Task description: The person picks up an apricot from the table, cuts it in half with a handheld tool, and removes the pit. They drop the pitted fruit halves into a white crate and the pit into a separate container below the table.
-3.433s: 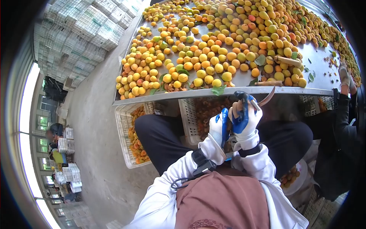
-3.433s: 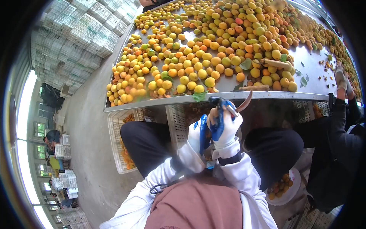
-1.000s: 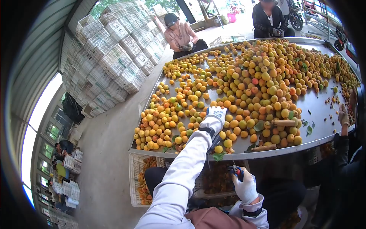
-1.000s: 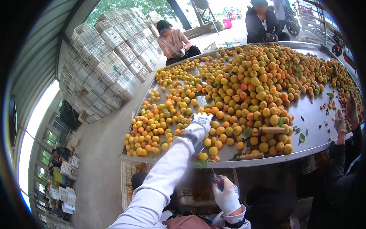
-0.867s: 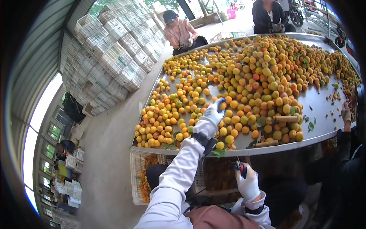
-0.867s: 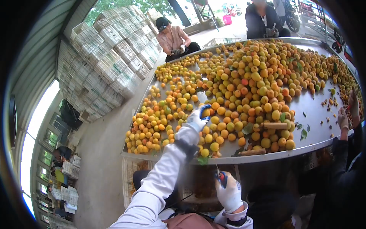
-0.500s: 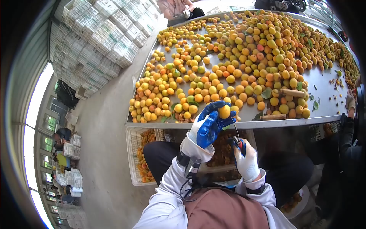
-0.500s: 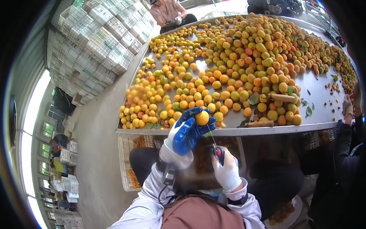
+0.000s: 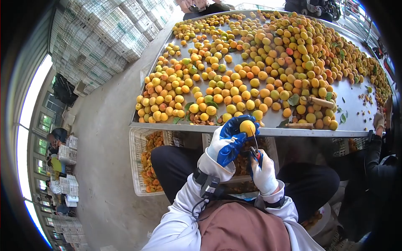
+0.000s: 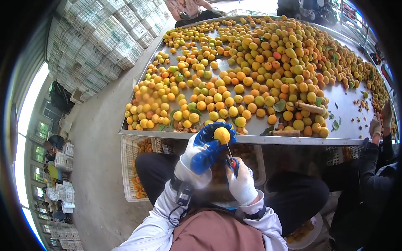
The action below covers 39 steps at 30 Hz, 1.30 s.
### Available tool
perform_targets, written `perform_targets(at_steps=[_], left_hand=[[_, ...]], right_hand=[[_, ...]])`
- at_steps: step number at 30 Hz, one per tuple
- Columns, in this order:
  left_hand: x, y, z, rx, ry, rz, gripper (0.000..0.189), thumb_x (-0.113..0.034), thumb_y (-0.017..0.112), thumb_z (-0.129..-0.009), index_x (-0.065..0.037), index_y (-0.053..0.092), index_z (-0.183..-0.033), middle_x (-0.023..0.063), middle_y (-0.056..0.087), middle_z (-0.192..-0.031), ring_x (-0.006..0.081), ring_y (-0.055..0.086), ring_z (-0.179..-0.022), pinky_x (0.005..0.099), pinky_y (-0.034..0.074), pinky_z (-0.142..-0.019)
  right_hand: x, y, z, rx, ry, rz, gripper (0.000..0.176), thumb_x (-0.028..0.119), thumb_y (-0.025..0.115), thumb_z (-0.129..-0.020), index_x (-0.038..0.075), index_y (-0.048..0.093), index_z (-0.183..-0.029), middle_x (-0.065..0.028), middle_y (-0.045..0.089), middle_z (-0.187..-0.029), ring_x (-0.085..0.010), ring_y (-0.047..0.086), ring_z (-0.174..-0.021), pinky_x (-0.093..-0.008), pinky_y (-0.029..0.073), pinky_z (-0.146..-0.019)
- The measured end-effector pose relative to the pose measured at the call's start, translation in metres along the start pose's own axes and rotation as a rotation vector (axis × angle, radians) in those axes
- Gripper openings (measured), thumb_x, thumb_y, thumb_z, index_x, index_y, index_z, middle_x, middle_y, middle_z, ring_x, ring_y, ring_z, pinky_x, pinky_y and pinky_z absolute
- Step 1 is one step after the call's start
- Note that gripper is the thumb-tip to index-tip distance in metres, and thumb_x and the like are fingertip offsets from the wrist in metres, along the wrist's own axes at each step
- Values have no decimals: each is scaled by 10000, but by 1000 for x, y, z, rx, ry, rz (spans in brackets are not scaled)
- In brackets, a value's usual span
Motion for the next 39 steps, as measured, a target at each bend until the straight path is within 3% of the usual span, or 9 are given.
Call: perform_targets(at_steps=[10,12,15,18,19,21,26,34,39], left_hand=[[32,4,4,-2,-18,-145,377,-8,644,-955,26,566,-1322,142,671,-1238,236,663,-1135,350,536,-991],[42,-1,2,-106,-39,-135,352,-124,678,-966,4,593,-1283,133,685,-1149,253,669,-1070,377,555,-931],[68,1,-4,-185,-123,137,342,-150,675,-976,-6,598,-1276,137,694,-1109,261,684,-1029,381,569,-894],[74,7,-8,-161,-120,167,332,-162,680,-975,-10,604,-1260,134,701,-1074,268,695,-992,382,573,-879],[73,9,-11,-83,-100,131,318,-178,680,-978,-10,612,-1239,126,703,-1069,262,699,-975,373,575,-871],[82,-2,-13,-114,-98,20,311,-185,676,-982,-10,614,-1232,120,703,-1063,250,697,-967,362,575,-852],[74,-4,-14,-171,-73,-181,301,-221,692,-975,0,640,-1174,118,706,-1042,206,691,-932,334,573,-790],[74,-8,-22,-83,-156,-183,322,-216,699,-975,12,620,-1189,95,697,-1046,185,684,-939,305,564,-843],[73,-14,-23,-70,-125,-274,435,-112,729,-937,29,540,-1304,135,700,-1076,232,686,-1053,356,543,-956]], right_hand=[[-8,-4,-2,-122,48,83,85,44,612,-945,10,575,-1013,-233,632,-816,-467,621,-787,-458,480,-649],[-18,-1,-4,-123,79,42,84,57,608,-953,6,580,-1014,-239,644,-834,-469,628,-796,-462,487,-652],[-36,0,-3,-131,161,70,167,50,543,-1019,-24,630,-1141,-136,694,-869,-189,662,-781,-340,510,-680],[-45,-2,-3,-173,159,13,162,44,538,-1020,-21,631,-1135,-141,702,-902,-183,657,-800,-335,514,-703],[-46,-2,-2,-174,161,19,162,44,538,-1020,-21,631,-1135,-141,702,-902,-183,657,-800,-335,514,-703],[-48,-1,-2,-198,160,-87,130,94,598,-977,-1,616,-1064,-256,676,-899,-473,658,-878,-459,515,-700],[-52,2,1,-196,189,-44,123,92,584,-985,0,630,-1052,-253,674,-907,-482,650,-888,-443,515,-702],[-61,9,0,-134,289,-431,161,84,525,-1042,-43,623,-1036,-119,657,-870,-177,610,-821,-342,495,-739],[-47,5,0,-144,158,-214,135,85,556,-1016,-29,622,-1043,-200,672,-878,-332,669,-823,-382,504,-713]])
Point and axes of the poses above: each hand's wrist, its own z-axis away from the middle knuckle, its own y-axis out of the palm, x = y × z, the point moved 8 cm from there along -z, towards the middle knuckle
